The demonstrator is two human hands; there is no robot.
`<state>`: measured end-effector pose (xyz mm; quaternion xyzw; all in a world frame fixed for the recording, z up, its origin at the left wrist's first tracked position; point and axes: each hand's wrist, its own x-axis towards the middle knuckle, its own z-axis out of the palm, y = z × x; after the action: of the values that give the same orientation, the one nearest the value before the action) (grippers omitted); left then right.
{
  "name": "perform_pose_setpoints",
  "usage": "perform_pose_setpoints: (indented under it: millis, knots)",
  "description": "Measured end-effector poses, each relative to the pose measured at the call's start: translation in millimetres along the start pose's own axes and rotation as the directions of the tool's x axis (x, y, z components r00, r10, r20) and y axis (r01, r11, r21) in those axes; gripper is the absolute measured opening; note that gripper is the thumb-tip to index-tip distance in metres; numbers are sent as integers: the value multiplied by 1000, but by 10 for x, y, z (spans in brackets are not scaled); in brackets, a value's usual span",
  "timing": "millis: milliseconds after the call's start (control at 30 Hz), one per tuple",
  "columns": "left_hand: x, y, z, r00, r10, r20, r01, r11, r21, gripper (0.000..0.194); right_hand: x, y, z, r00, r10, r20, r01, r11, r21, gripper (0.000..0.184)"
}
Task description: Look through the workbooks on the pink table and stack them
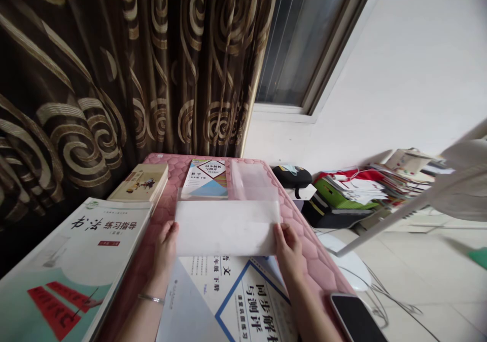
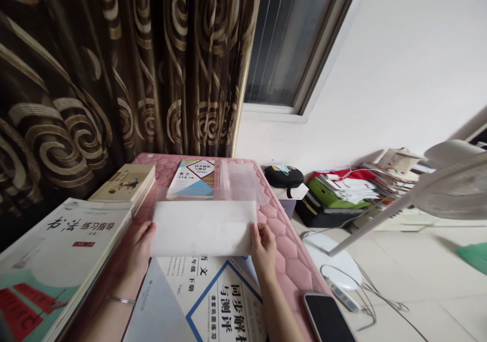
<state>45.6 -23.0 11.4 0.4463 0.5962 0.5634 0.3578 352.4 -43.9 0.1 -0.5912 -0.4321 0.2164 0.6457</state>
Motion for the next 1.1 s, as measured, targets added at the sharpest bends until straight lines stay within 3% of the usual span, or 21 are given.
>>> perform_pose_setpoints:
  millis: [367, 667, 767, 1100]
  knots:
    - [-43, 73, 10, 1000, 12, 11, -12, 998, 63, 36, -19, -81, 10, 1000, 10, 0, -10, 1000, 5, 42]
    - [6, 20, -9, 999, -35, -4, 35, 999, -14, 41, -11, -59, 15, 999, -12, -32, 11, 999, -33, 44]
    - [-4, 2, -3, 999, -31, 27, 30, 999, 30, 38, -9, -52, 9, 999, -10, -36, 9, 1000, -24, 43]
    - [-9, -20, 39, 999, 21, -28, -16, 987, 162, 34, -12, -63, 4, 1000, 1, -8, -1, 1000, 12, 39]
